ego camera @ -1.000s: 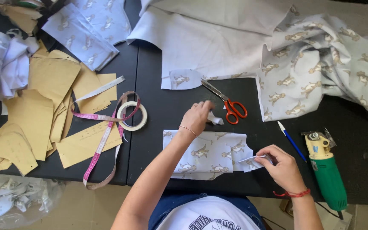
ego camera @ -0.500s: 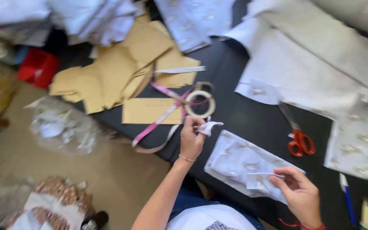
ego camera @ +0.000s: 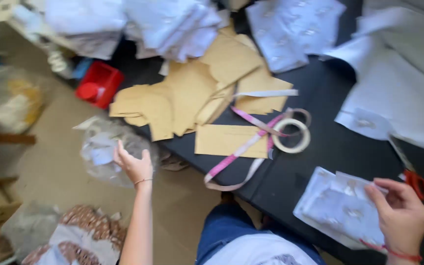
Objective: The person cuts a piece of patterned fabric with scissors, then uses a paper pattern and a pen to trace a shape onto a larger piece of fabric. They then use an electric rotary cutter to cut the fabric along the traced lines.
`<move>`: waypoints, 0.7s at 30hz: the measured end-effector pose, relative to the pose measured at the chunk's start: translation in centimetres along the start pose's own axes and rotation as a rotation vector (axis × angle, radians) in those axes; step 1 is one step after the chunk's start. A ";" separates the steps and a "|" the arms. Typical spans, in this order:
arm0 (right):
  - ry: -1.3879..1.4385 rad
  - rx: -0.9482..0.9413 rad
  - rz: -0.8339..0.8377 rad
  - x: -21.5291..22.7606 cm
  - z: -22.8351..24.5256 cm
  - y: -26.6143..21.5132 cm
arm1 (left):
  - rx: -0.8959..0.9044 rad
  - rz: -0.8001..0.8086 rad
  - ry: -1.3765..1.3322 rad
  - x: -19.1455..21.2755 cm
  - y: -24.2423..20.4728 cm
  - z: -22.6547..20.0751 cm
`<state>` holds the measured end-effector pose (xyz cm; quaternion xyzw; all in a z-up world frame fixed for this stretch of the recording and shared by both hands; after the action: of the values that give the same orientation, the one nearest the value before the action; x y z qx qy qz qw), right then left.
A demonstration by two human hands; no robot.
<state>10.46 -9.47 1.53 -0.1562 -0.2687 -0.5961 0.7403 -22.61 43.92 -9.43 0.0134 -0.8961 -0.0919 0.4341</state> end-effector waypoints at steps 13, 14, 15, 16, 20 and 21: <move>0.279 -0.190 -0.370 13.6 -6.8 -7.4 | -0.662 1.236 -0.114 -11.1 -36.3 -30.2; 0.284 -0.194 -0.373 13.8 -7.4 -7.6 | -0.667 1.235 -0.108 -11.1 -37.2 -30.7; 0.288 -0.210 -0.386 14.0 -8.2 -7.9 | -0.707 1.231 -0.040 -11.3 -38.3 -31.1; 0.292 -0.233 -0.398 14.1 -8.9 -8.6 | -0.745 1.229 0.034 -11.4 -39.5 -31.2; 0.345 -0.323 -0.510 17.0 -12.7 -9.1 | -0.712 1.178 0.087 -13.9 -41.8 -29.7; 0.379 -0.353 -0.487 17.3 -13.3 -9.0 | -0.705 1.170 0.131 -13.8 -42.1 -29.7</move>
<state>7.05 -32.75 0.08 -0.0998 -0.0487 -0.8108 0.5747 6.84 -0.56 -9.56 -0.6093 -0.6443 -0.1273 0.4442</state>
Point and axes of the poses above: each hand's wrist, its own y-axis towards the middle knuckle, its own x-axis out of the back of the hand, z = x × y, the point moved 10 cm from there along y, towards the middle knuckle, and after that the axes turned 9 degrees about x, right-handed, at the moved point
